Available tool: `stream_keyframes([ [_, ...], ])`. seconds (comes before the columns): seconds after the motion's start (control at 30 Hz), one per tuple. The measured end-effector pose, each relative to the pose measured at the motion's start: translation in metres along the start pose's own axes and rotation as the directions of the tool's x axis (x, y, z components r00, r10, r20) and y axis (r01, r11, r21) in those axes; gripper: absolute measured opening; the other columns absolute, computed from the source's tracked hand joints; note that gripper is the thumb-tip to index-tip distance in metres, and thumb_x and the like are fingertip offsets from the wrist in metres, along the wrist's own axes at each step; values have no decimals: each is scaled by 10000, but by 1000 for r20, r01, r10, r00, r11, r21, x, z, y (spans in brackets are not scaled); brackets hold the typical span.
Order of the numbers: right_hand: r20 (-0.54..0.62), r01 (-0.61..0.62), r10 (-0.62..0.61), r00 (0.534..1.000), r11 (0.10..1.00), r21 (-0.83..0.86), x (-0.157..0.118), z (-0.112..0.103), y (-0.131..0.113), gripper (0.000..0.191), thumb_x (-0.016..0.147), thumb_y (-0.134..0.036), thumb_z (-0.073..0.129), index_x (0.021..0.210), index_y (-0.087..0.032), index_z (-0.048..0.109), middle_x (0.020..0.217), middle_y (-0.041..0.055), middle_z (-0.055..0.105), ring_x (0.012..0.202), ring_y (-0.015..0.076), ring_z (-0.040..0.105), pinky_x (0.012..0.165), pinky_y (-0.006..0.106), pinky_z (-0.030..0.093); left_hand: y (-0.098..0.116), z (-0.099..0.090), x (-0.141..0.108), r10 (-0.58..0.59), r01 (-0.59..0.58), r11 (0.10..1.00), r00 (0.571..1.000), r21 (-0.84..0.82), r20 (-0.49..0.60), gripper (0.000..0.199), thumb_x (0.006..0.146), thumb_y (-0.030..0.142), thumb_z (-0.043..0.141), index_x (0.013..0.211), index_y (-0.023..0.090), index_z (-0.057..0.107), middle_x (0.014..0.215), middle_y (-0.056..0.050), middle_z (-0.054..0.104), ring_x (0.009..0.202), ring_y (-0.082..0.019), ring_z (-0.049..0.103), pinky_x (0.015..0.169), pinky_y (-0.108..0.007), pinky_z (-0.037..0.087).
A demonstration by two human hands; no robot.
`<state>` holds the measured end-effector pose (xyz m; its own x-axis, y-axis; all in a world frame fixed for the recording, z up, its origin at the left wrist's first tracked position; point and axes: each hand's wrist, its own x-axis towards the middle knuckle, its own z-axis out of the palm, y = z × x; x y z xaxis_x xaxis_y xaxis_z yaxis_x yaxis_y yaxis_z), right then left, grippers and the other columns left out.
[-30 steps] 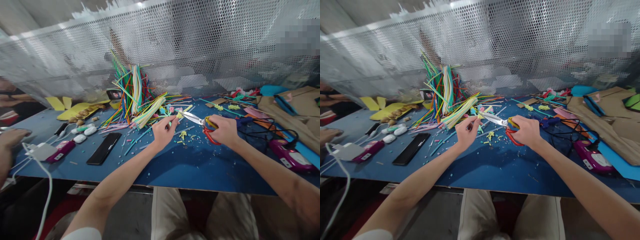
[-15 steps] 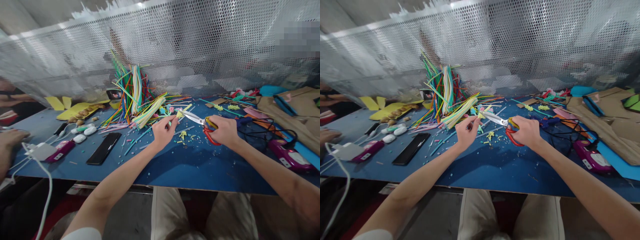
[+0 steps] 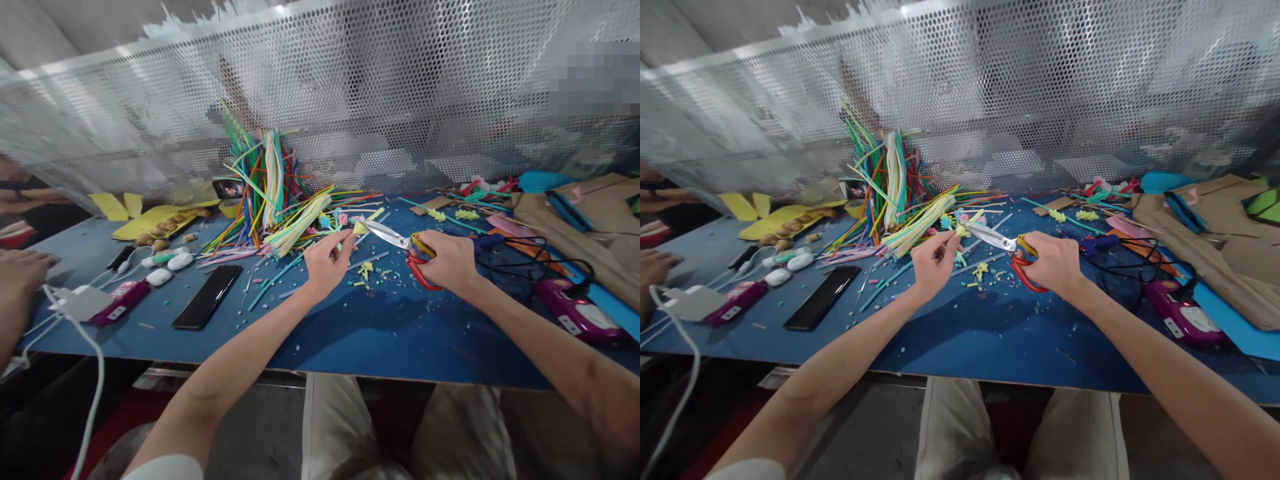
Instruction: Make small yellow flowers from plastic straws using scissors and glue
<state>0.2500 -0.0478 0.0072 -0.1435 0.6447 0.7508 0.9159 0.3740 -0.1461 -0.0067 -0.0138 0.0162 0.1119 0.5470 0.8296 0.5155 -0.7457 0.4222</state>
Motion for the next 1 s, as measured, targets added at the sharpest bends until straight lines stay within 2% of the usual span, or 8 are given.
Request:
stream_keyframes([
  [0.23, 15, 9, -9, 1000, 1000, -18, 0, 2, 6, 242, 806, -332, 567, 641, -198, 450, 622, 3, 601, 608, 137, 519, 547, 292, 194, -1, 0, 0, -27, 26, 999, 1000, 24, 15, 303, 1005, 405, 568, 979, 180, 770, 655, 2, 722, 467, -69, 524, 541, -210, 424],
  [0.4, 33, -24, 25, 999, 1000, -7, 0, 6, 10, 252, 798, -351, 588, 645, -201, 456, 628, -4, 585, 625, 134, 527, 553, 286, 226, -1, 0, 2, -56, 54, 998, 997, 44, 50, 305, 1003, 407, 568, 962, 186, 774, 625, 13, 703, 455, -70, 525, 528, -206, 406],
  [0.57, -5, -159, 160, 987, 982, 100, 1, 10, 14, 277, 750, -412, 640, 647, -212, 479, 625, 10, 587, 580, 137, 487, 557, 280, 283, -2, 0, 4, -54, 48, 996, 996, 81, 72, 333, 1008, 431, 551, 979, 188, 777, 615, 3, 702, 459, -81, 548, 530, -206, 408],
  [0.7, 17, -355, 355, 935, 932, 75, 8, 8, 28, 342, 785, -507, 650, 659, -224, 507, 597, 4, 576, 548, 144, 448, 555, 290, 280, -4, 1, 2, -17, 9, 992, 998, 122, 61, 317, 1010, 422, 556, 982, 193, 773, 632, 0, 711, 481, -86, 565, 551, -213, 407],
  [0.77, 74, -386, 386, 919, 922, -21, 12, 6, 38, 362, 790, -556, 647, 660, -232, 551, 604, 14, 582, 554, 160, 451, 558, 301, 261, -5, 1, 2, 17, -28, 987, 997, 158, 72, 299, 1011, 413, 557, 988, 202, 767, 710, -12, 740, 501, -88, 571, 570, -223, 409],
  [0.83, 195, -363, 383, 903, 923, -130, 14, 6, 47, 370, 783, -600, 643, 681, -245, 619, 624, 36, 600, 550, 177, 462, 569, 315, 258, -5, 1, 2, 43, -65, 976, 993, 206, 109, 282, 1020, 396, 543, 1014, 214, 758, 821, -28, 766, 550, -97, 600, 591, -231, 409],
  [1.0, 488, -275, 392, 780, 915, -294, 10, 14, 67, 444, 710, -691, 680, 710, -247, 691, 678, 93, 644, 585, 238, 550, 611, 368, 338, -2, -1, 4, 54, -122, 942, 974, 311, 218, 250, 1037, 345, 503, 1058, 251, 734, 976, -30, 771, 742, -138, 689, 601, -238, 401],
])
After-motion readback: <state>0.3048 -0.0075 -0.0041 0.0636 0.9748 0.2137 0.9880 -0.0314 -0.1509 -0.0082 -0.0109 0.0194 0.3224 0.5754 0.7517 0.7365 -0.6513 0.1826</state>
